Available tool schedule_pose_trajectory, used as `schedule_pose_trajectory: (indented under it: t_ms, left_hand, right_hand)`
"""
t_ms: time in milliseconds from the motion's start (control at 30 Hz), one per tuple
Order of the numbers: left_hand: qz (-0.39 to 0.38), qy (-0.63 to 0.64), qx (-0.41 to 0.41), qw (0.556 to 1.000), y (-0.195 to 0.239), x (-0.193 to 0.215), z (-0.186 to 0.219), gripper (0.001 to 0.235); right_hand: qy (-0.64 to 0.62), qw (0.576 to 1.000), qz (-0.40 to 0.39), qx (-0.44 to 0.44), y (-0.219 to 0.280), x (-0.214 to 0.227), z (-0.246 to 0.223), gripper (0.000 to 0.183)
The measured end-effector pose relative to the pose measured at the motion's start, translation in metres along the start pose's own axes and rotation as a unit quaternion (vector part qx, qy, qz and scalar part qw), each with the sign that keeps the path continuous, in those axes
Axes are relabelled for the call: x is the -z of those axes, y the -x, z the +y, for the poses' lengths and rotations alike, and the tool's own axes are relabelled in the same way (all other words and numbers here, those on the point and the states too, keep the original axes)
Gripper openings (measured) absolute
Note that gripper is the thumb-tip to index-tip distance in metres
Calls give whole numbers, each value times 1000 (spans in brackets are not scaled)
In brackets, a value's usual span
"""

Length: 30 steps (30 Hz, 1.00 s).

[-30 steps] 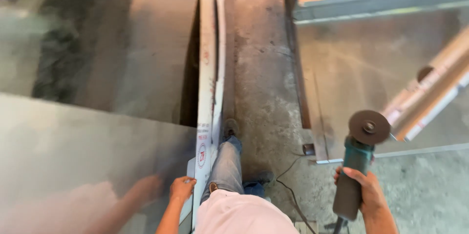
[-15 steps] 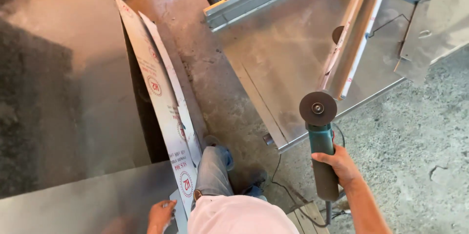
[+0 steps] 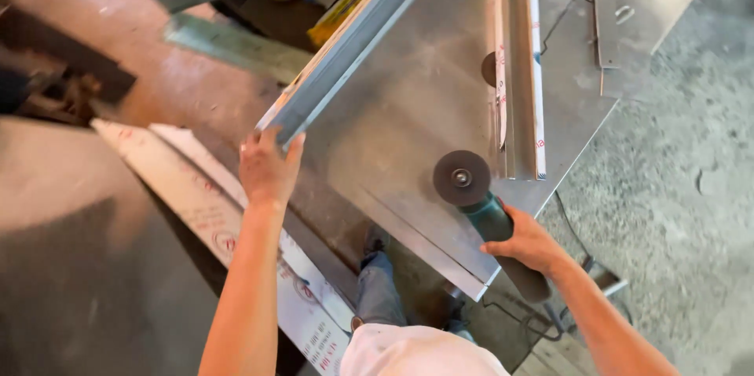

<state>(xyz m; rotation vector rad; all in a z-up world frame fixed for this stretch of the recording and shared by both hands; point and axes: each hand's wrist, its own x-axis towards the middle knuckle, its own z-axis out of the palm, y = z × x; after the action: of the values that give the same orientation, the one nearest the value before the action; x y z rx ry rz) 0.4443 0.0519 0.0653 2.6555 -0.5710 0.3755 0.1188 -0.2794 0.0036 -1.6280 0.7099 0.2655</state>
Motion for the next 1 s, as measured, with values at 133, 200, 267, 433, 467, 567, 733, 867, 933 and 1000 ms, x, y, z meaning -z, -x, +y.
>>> schedule_pose_trajectory:
  t_ms: [133,200,267,433,467,567,733,867,933,1000]
  left_hand:
    - [-66,-16,-49,997,-114,-51,12,59]
    - [-105,-40,-84,990,-146,-77,11,66]
    - [-250,-97,-28,963,-170,-94,11,74]
    - [-310,-55,26,949,-172,-97,11,66]
    - [-310,-42,35,949,-171,-92,11,65]
    - [-298,-74,35,951,-173,-98,8,62]
    - [-281,-101,13,954,-173,-102,-1,63]
    - [-262,-119,0,958,-173,-112,-11,66]
    - [-261,-135,0,956,-173,-110,-6,66]
    - [-255,-152,2,955,-176,-109,-1,66]
  right_hand:
    - [78,996,30,39,-51,-26,-20,86]
    - [79,993,60,59,-68,-36,-35,96]
    - [115,992,40,-21,-86,-44,-53,82]
    - [102,992,77,-19,-101,-48,-69,87]
    - [90,993,63,-39,-99,-50,-73,85]
    - [156,983,96,32,-108,-52,-56,79]
    - [163,980,117,15,-99,-47,-82,86]
    - [137,979,141,49,-100,-46,-69,93]
    - [153,976,153,38,-100,-51,-61,91]
    - [168,972,163,30,-100,-52,-61,88]
